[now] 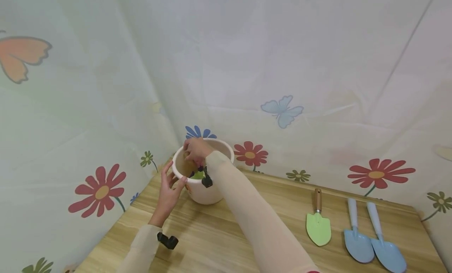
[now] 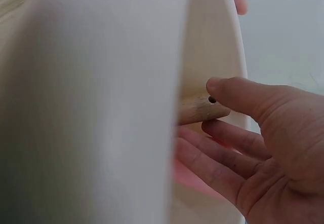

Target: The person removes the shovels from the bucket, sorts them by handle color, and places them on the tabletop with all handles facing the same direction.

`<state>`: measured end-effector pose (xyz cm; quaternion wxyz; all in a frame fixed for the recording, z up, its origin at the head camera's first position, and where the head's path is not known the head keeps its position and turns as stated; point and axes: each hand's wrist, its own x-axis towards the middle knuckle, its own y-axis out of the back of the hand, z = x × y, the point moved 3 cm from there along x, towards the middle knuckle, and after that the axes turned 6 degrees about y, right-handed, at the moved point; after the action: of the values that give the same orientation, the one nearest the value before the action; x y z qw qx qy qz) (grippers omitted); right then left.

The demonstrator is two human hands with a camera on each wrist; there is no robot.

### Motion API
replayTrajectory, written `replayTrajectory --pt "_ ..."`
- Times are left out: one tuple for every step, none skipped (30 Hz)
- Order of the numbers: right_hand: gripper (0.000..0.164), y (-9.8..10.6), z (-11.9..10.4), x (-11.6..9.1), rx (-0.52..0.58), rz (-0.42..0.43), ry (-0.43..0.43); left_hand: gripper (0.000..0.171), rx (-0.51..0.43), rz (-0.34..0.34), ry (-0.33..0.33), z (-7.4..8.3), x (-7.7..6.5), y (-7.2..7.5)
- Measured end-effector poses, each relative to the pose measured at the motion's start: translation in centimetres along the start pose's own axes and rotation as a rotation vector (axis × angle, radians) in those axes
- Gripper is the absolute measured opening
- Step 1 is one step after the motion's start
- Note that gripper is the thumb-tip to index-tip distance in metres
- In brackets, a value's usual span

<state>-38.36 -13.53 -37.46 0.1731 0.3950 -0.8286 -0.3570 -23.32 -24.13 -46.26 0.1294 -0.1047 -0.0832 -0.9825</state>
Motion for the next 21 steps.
replayTrajectory --pt "0.036 0.01 -0.03 0.02 -0.004 0.002 0.0 0.08 0.0 0.001 0.0 0.0 -0.01 -0.02" --pt "0.035 0.02 -0.05 0.02 -0.006 0.003 -0.003 0.08 -0.004 0.0 0.0 0.02 -0.02 -0.04" --pt "0.035 0.01 -0.05 0.04 -0.008 0.001 -0.006 0.08 -0.008 -0.001 -0.001 0.07 -0.04 -0.07" --pt "0.034 0.0 -0.06 0.03 -0.004 0.0 -0.01 0.08 -0.01 -0.002 -0.002 0.1 -0.06 -0.1" --pt "0.033 0.0 -0.07 0.01 -0.003 -0.002 -0.015 0.081 -0.013 -0.004 -0.001 0.13 -0.08 -0.12" --pt "0.033 0.0 -0.06 -0.01 -0.003 -0.004 -0.022 0.081 -0.014 -0.005 -0.002 0.16 -0.13 -0.14" --pt "0.033 0.0 -0.04 -0.03 -0.001 -0.005 -0.028 0.081 -0.017 -0.005 -0.002 0.17 -0.17 -0.16" --pt "0.033 0.01 -0.05 -0.08 0.002 -0.006 -0.034 0.081 -0.02 -0.004 -0.002 0.19 -0.19 -0.18" --pt "0.034 0.04 -0.09 -0.1 0.004 -0.007 -0.041 0.081 -0.02 -0.003 -0.001 0.22 -0.23 -0.19" --pt "0.034 0.06 -0.15 -0.12 0.006 -0.01 -0.045 0.081 -0.018 -0.001 -0.001 0.24 -0.26 -0.18" --pt "0.035 0.09 -0.14 -0.05 0.001 -0.012 -0.056 0.081 -0.018 0.0 0.002 0.27 -0.28 -0.17" --pt "0.035 0.1 -0.16 -0.01 0.0 -0.014 -0.065 0.082 -0.019 0.001 0.002 0.28 -0.3 -0.16" --pt "0.036 0.09 -0.22 0.04 0.0 -0.018 -0.074 0.082 -0.022 0.003 0.002 0.28 -0.3 -0.15" --pt "0.036 0.1 -0.28 0.09 0.006 -0.021 -0.085 0.081 -0.023 0.004 0.001 0.28 -0.32 -0.15" --pt "0.035 0.07 -0.28 0.19 0.009 -0.025 -0.097 0.081 -0.024 0.004 0.001 0.29 -0.36 -0.15" --pt "0.035 0.03 -0.26 0.26 0.011 -0.029 -0.106 0.081 -0.026 0.004 0.0 0.28 -0.4 -0.15" --pt "0.034 -0.02 -0.24 0.33 0.012 -0.031 -0.116 0.081 -0.028 0.003 -0.001 0.28 -0.45 -0.16" --pt "0.034 -0.07 -0.28 0.32 0.018 -0.032 -0.121 0.081 -0.027 0.002 0.0 0.27 -0.52 -0.17" --pt "0.033 -0.11 -0.3 0.33 0.023 -0.032 -0.127 0.081 -0.027 0.001 0.001 0.28 -0.59 -0.18" --pt "0.032 -0.13 -0.29 0.32 0.025 -0.031 -0.132 0.081 -0.023 0.0 0.003 0.31 -0.66 -0.2" --pt "0.032 -0.18 -0.29 0.32 0.022 -0.031 -0.136 0.081 -0.021 -0.002 0.006 0.35 -0.73 -0.2"
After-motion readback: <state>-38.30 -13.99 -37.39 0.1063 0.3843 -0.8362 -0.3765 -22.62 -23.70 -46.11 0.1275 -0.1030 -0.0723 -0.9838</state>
